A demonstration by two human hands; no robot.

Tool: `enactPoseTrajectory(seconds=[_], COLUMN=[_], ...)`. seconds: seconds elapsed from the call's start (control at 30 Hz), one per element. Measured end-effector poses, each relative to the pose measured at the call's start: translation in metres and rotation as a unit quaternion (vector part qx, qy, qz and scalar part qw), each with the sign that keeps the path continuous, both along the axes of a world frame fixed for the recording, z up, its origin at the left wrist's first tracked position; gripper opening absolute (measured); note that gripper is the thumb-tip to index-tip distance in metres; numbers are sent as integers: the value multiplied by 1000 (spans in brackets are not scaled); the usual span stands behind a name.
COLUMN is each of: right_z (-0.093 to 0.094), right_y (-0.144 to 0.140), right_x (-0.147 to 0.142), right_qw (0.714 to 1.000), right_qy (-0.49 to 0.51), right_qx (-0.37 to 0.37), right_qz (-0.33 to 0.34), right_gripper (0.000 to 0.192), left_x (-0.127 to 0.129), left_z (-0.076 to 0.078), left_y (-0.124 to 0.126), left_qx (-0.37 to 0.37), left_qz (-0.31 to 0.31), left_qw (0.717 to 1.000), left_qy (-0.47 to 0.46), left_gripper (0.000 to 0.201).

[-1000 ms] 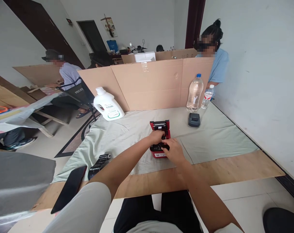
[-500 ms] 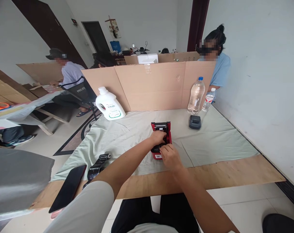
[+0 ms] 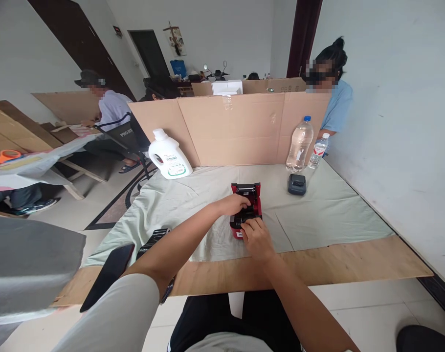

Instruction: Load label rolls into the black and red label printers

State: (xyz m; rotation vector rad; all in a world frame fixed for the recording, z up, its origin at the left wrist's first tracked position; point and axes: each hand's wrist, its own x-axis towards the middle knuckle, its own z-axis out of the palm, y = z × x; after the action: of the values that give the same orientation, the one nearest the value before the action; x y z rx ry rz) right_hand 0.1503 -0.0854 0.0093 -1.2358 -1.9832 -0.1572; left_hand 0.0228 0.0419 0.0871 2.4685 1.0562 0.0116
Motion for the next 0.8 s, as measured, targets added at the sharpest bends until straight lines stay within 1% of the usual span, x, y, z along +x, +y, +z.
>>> enactPoseTrajectory(seconds=[0.03,0.07,0.1,0.13,0.2,0.23,0.27,0.37,0.43,0.53,0.63,0.8], right_z=[-1,-1,-2,-2,-2,-2,-1,0,0,0,0,2], right_y=[0,-1,-1,-1,-2,-3,-3,-5,-6,-7,-8,-10], right_x=[-1,-2,-3,-4,-6,-6,-7,-8,-8,-7,-8,-5], right_qw=[1000,1000,1000,1000,999,999,999,999,999,999,999,999], right_qy=[-1,-4,-6,-7,-10,-12,-14,-20,-23,-26,-27,-39], right_qx=[5,10,15,20,26,25,24,20,19,14,12,-10], right_qz=[-3,-7,-10,-14,-19,-21,-22,-21,-19,-17,-16,-10], right_gripper=[22,22,21,21,21,22,23,23,24,24,23,23], left_x=[-3,-5,-6,-7,-8,-8,-9,-11,-13,-17,-21,-29], left_z=[4,8,10,11,8,4,-1,-16,-22,-26,-30,-42], left_y=[-2,-4,-5,-5,-3,-1,1,2,-4,-21,-41,-66], left_qx=[-3,9,40,85,186,221,239,240,245,253,251,235], left_qz=[3,16,38,67,124,140,145,137,134,129,107,83], left_qw=[1000,998,993,984,957,946,942,946,945,942,946,960], left_qy=[-31,-66,-103,-138,-184,-191,-187,-167,-169,-178,-174,-128], left_gripper=[38,37,36,36,36,37,38,39,36,33,31,31])
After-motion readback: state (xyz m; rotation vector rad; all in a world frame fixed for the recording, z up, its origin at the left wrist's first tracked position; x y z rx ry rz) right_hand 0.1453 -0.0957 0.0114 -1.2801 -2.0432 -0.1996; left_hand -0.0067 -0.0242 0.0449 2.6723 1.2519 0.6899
